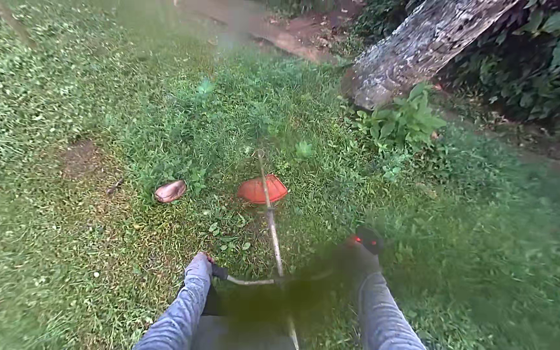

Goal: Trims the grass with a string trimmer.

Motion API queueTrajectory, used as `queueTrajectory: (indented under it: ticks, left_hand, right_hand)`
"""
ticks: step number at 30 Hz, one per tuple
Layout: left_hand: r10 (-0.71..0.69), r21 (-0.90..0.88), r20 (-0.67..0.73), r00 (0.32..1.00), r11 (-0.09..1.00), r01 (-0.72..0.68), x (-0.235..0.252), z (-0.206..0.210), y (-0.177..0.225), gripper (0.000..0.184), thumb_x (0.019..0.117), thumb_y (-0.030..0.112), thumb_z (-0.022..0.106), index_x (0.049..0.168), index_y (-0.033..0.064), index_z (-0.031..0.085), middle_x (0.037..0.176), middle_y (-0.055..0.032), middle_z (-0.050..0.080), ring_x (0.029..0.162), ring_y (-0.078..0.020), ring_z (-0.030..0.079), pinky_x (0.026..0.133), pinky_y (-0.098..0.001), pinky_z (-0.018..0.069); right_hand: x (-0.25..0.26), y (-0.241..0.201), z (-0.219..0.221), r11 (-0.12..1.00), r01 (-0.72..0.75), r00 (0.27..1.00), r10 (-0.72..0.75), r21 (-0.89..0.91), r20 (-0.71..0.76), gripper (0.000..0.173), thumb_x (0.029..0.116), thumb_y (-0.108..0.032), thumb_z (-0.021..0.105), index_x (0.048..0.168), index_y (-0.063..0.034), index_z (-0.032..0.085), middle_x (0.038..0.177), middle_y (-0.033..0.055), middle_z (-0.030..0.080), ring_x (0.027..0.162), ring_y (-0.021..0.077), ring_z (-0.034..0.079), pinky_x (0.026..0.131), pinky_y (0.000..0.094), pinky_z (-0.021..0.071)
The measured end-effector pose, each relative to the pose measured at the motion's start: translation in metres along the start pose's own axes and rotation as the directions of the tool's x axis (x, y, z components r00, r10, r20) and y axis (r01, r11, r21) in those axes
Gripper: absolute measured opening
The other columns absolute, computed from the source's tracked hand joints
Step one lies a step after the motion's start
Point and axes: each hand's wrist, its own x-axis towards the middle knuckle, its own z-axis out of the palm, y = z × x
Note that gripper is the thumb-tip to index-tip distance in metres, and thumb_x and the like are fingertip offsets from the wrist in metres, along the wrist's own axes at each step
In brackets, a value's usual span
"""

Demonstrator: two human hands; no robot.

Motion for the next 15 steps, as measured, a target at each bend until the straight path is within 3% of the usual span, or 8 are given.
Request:
queueTrajectory:
  ticks: [2, 4, 7, 9, 11, 13, 15]
  left_hand:
    - [0.032, -0.012, 0.029, 0.999, 0.999, -0.031, 0.021, -0.025, 0.021, 0.030, 0.0984, 0.021, 0.063, 0.127, 0.0118, 0.066, 0.130, -0.0136, 0.068, 0.124, -0.0324, 0.064, 0.104, -0.0560, 0.0499]
    - [0.076, -0.016, 0.027, 0.997, 0.997, -0.075, 0.056, -0.048, 0.036, 0.031, 0.0988, 0.022, 0.061, 0.127, 0.0124, 0.067, 0.131, -0.0131, 0.068, 0.124, -0.0328, 0.063, 0.104, -0.0571, 0.0493]
    - [0.076, -0.054, 0.023, 0.997, 0.996, -0.075, 0.106, -0.098, 0.043, 0.032, 0.1022, 0.022, 0.055, 0.130, 0.0110, 0.065, 0.133, -0.0129, 0.067, 0.125, -0.0315, 0.063, 0.105, -0.0560, 0.0493]
    - [0.054, -0.119, 0.024, 0.998, 0.992, -0.051, 0.132, -0.132, 0.039, 0.030, 0.1036, 0.020, 0.053, 0.131, 0.0138, 0.065, 0.133, -0.0109, 0.067, 0.127, -0.0299, 0.062, 0.108, -0.0540, 0.0478]
    - [0.051, -0.119, 0.006, 0.999, 0.992, -0.050, 0.152, -0.160, 0.038, 0.031, 0.1017, 0.018, 0.056, 0.130, 0.0124, 0.066, 0.132, -0.0132, 0.068, 0.125, -0.0322, 0.063, 0.106, -0.0561, 0.0485]
    - [-0.006, -0.158, -0.019, 1.000, 0.987, 0.003, 0.161, -0.183, 0.038, 0.028, 0.1027, 0.020, 0.056, 0.127, 0.0120, 0.067, 0.128, -0.0136, 0.069, 0.123, -0.0320, 0.064, 0.106, -0.0559, 0.0482]
    - [-0.064, 0.002, 0.016, 0.998, 0.998, 0.064, 0.163, -0.215, 0.041, 0.036, 0.1008, 0.025, 0.058, 0.134, 0.0120, 0.063, 0.131, -0.0158, 0.068, 0.123, -0.0355, 0.064, 0.102, -0.0589, 0.0511]
  right_hand:
    - [0.017, -0.020, 0.018, 1.000, -0.019, 1.000, 0.019, -0.012, 0.015, 0.028, 0.1056, -0.007, 0.047, 0.132, 0.0030, 0.049, 0.092, 0.0078, 0.053, 0.071, 0.0099, 0.052, 0.068, 0.0276, 0.0503]
    - [0.016, -0.052, 0.049, 0.999, -0.025, 0.999, 0.025, -0.029, -0.025, 0.032, 0.1061, -0.011, 0.048, 0.135, 0.0018, 0.049, 0.098, 0.0096, 0.056, 0.074, 0.0107, 0.054, 0.072, 0.0289, 0.0510]
    - [0.028, -0.078, 0.114, 1.000, 0.012, 0.997, -0.014, -0.026, -0.081, 0.028, 0.1044, -0.011, 0.052, 0.129, 0.0023, 0.053, 0.089, 0.0089, 0.056, 0.067, 0.0109, 0.053, 0.064, 0.0293, 0.0503]
    - [0.041, -0.086, 0.157, 0.998, 0.019, 0.997, -0.023, -0.057, -0.069, 0.029, 0.1039, -0.011, 0.051, 0.130, 0.0024, 0.052, 0.090, 0.0095, 0.056, 0.068, 0.0112, 0.052, 0.064, 0.0296, 0.0497]
    - [0.043, -0.116, 0.199, 0.980, -0.057, 0.998, 0.052, -0.193, -0.030, 0.035, 0.1054, -0.007, 0.046, 0.138, 0.0041, 0.046, 0.108, 0.0166, 0.057, 0.084, 0.0156, 0.057, 0.077, 0.0305, 0.0511]
    - [0.063, -0.133, 0.231, 0.942, -0.146, 0.984, 0.169, -0.302, 0.049, 0.042, 0.1067, -0.004, 0.039, 0.147, 0.0074, 0.036, 0.138, 0.0271, 0.050, 0.111, 0.0261, 0.055, 0.098, 0.0384, 0.0462]
    - [0.083, -0.122, 0.254, 0.962, -0.090, 0.993, 0.107, -0.258, 0.052, 0.036, 0.1040, -0.012, 0.046, 0.135, 0.0063, 0.050, 0.119, 0.0221, 0.060, 0.098, 0.0224, 0.060, 0.087, 0.0376, 0.0517]
